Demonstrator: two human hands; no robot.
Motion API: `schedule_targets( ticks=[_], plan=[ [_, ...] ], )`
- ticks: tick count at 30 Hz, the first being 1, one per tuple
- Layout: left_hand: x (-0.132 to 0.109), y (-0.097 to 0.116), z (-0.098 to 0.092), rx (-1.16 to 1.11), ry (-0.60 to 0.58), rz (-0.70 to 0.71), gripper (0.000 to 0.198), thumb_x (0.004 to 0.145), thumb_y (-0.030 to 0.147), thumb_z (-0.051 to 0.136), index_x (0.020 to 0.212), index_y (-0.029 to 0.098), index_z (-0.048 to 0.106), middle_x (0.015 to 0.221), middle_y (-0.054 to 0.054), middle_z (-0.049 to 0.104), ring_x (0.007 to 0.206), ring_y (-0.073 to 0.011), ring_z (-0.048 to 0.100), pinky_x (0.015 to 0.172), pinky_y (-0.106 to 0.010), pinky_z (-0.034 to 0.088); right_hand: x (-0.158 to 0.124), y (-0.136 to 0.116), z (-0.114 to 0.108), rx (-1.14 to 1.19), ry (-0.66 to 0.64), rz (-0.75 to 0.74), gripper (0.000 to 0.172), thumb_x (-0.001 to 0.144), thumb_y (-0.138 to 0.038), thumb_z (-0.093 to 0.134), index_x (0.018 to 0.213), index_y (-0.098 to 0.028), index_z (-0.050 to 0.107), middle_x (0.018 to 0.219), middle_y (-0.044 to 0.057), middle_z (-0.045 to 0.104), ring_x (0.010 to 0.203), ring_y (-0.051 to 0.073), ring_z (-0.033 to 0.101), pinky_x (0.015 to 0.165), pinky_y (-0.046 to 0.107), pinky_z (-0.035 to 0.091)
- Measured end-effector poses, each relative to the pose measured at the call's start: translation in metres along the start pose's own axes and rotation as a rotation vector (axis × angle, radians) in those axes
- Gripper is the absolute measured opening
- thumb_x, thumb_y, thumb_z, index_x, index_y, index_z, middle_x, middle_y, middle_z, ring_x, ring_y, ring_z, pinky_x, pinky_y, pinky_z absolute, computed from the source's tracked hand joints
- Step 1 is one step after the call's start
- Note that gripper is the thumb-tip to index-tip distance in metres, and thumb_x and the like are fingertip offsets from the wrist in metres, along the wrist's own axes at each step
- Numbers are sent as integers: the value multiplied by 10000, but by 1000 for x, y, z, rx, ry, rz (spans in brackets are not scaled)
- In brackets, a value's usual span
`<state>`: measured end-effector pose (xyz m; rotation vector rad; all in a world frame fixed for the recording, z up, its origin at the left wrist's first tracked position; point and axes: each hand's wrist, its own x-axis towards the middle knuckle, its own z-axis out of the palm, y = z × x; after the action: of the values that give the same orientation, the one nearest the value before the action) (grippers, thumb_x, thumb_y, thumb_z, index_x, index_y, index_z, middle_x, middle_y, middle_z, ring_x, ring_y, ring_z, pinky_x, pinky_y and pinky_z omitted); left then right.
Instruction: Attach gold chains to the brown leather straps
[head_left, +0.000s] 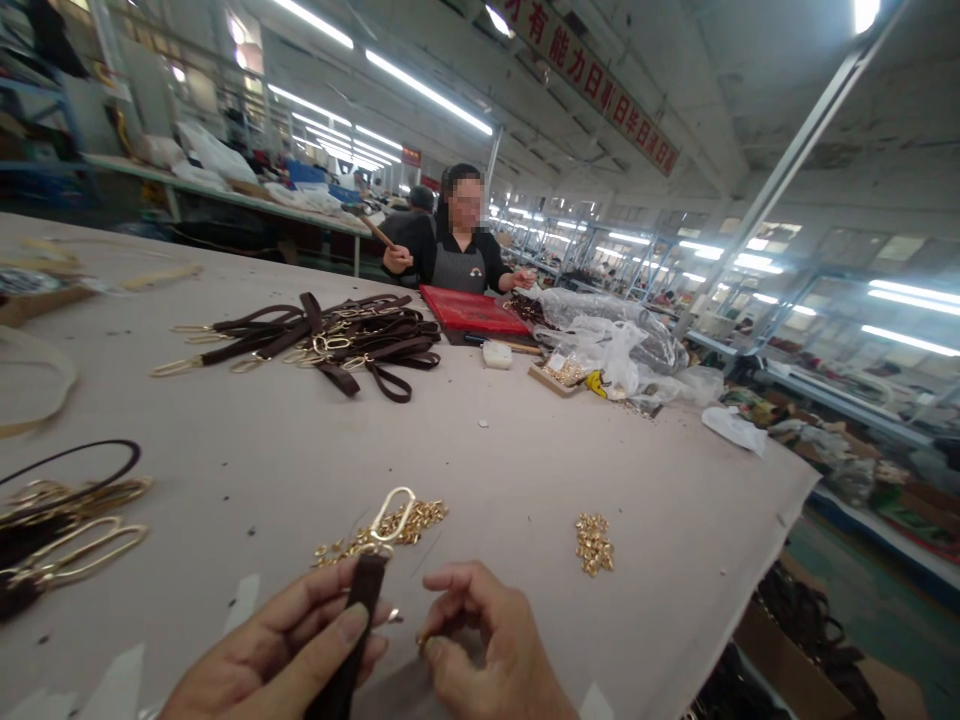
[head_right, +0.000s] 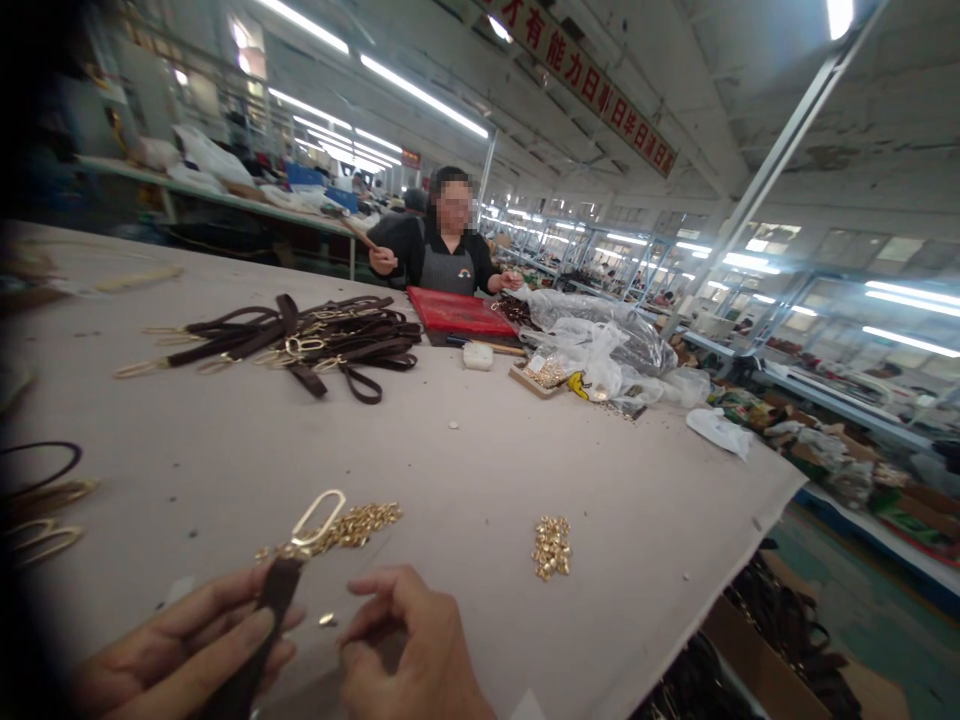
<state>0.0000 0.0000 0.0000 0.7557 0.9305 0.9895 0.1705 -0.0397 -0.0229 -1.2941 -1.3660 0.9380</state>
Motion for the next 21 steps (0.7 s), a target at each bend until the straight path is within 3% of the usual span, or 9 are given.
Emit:
schedule_targets(
  ticks=[4, 7, 10, 14, 21],
  plan=[
    [2, 10, -12, -70, 116, 36, 603, 737, 385, 946, 1266, 243, 694, 759, -31, 768, 639, -225, 762, 548, -258, 630, -1, -4, 2, -217, 36, -102, 341, 704, -79, 670, 990, -220, 790, 860, 37, 799, 799, 211, 738, 803, 298, 561],
    [1, 10, -25, -91, 215, 63, 463, 803, 198, 891, 1221, 234, 697, 833, -41, 802, 631, -197, 771, 566, -230, 644, -2, 1, 5, -336, 25, -214, 366, 673, -67, 679, 974, -234, 802, 890, 36, 806, 847, 226, 747, 853, 313, 554],
    [0, 11, -32, -101, 261, 84, 342, 879, 59, 778, 1152, 245, 689, 858, -24, 816, 635, -159, 774, 588, -199, 645, -3, 4, 5, -383, 4, -202, 364, 678, -82, 728, 992, -246, 812, 922, 36, 812, 898, 241, 755, 897, 327, 547],
    [1, 16, -36, -77, 309, 115, 277, 944, 91, 733, 1168, 240, 668, 865, -11, 819, 669, -123, 773, 621, -165, 634, 4, -11, -7, -477, -90, -110, 258, 769, -142, 769, 1005, -236, 821, 961, 47, 818, 917, 250, 757, 875, 337, 546],
    [4, 17, -39, -59, 315, 131, 327, 912, 103, 782, 1190, 241, 681, 869, -16, 829, 691, -137, 781, 633, -161, 640, 52, -38, -24, -818, -232, -168, 257, 902, -112, 671, 1113, -192, 794, 1061, 65, 825, 966, 223, 763, 898, 314, 548]
  ],
)
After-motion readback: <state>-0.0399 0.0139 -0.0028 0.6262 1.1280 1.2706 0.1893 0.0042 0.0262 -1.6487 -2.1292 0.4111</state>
